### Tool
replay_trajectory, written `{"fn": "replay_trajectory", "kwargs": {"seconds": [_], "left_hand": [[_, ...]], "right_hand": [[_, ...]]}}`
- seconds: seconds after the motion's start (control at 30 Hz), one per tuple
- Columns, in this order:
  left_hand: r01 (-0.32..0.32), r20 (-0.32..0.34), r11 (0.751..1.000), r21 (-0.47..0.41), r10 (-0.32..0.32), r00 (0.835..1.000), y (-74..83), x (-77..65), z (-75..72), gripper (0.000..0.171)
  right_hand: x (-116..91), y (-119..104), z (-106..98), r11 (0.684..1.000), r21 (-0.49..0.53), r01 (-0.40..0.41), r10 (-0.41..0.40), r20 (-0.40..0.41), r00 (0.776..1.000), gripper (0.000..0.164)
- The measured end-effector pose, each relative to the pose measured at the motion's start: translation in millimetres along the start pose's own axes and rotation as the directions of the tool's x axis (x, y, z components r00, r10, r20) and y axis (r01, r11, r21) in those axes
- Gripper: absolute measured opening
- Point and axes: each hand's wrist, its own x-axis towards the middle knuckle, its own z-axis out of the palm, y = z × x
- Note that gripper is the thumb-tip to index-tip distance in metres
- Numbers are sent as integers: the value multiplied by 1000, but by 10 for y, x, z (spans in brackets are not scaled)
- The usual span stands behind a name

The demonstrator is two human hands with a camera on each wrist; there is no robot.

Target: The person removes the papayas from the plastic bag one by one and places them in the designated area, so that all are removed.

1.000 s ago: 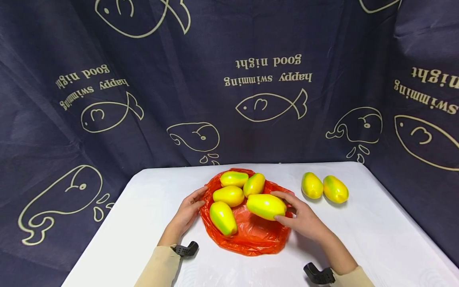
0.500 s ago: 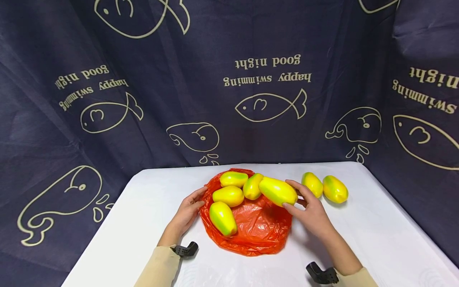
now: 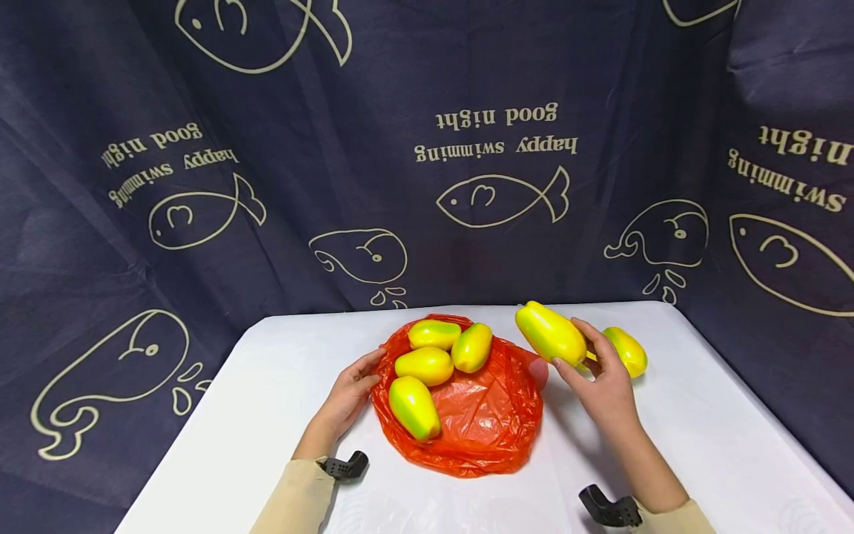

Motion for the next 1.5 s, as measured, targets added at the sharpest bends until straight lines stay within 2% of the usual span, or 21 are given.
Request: {"fn": "replay_trajectory", "kwargs": {"seconds": [0.17, 0.33, 0.6, 0.8, 1.03, 1.33, 1.5], "left_hand": [[0, -3, 1000, 5, 0, 1000, -2, -4, 2, 55], [-8, 7, 1000, 14, 8, 1000, -3, 4, -2, 54], [4, -1, 1000, 20, -4, 1000, -8, 2, -7, 55], [10, -8, 1000, 15, -10, 1000, -10, -6, -3, 55], [4, -9, 1000, 13, -4, 1000, -2, -2, 1, 55], [12, -8, 1000, -4, -12, 1000, -5, -4, 1, 55], [14, -4, 1000, 0, -14, 1000, -6, 9, -6, 55]], "right_hand": [[33, 3, -70, 999, 1, -35, 35, -69, 997, 68], [58, 13, -123, 994, 36, -99, 104, -149, 983, 69], [118, 113, -204, 973, 92, -211, 229, -274, 934, 71], [133, 201, -285, 963, 95, -254, 271, -340, 901, 69], [141, 269, -368, 938, 97, -331, 343, -383, 858, 67], [153, 415, -454, 925, 98, -368, 372, -430, 822, 67], [169, 471, -522, 901, 96, -423, 419, -447, 790, 67]]}}
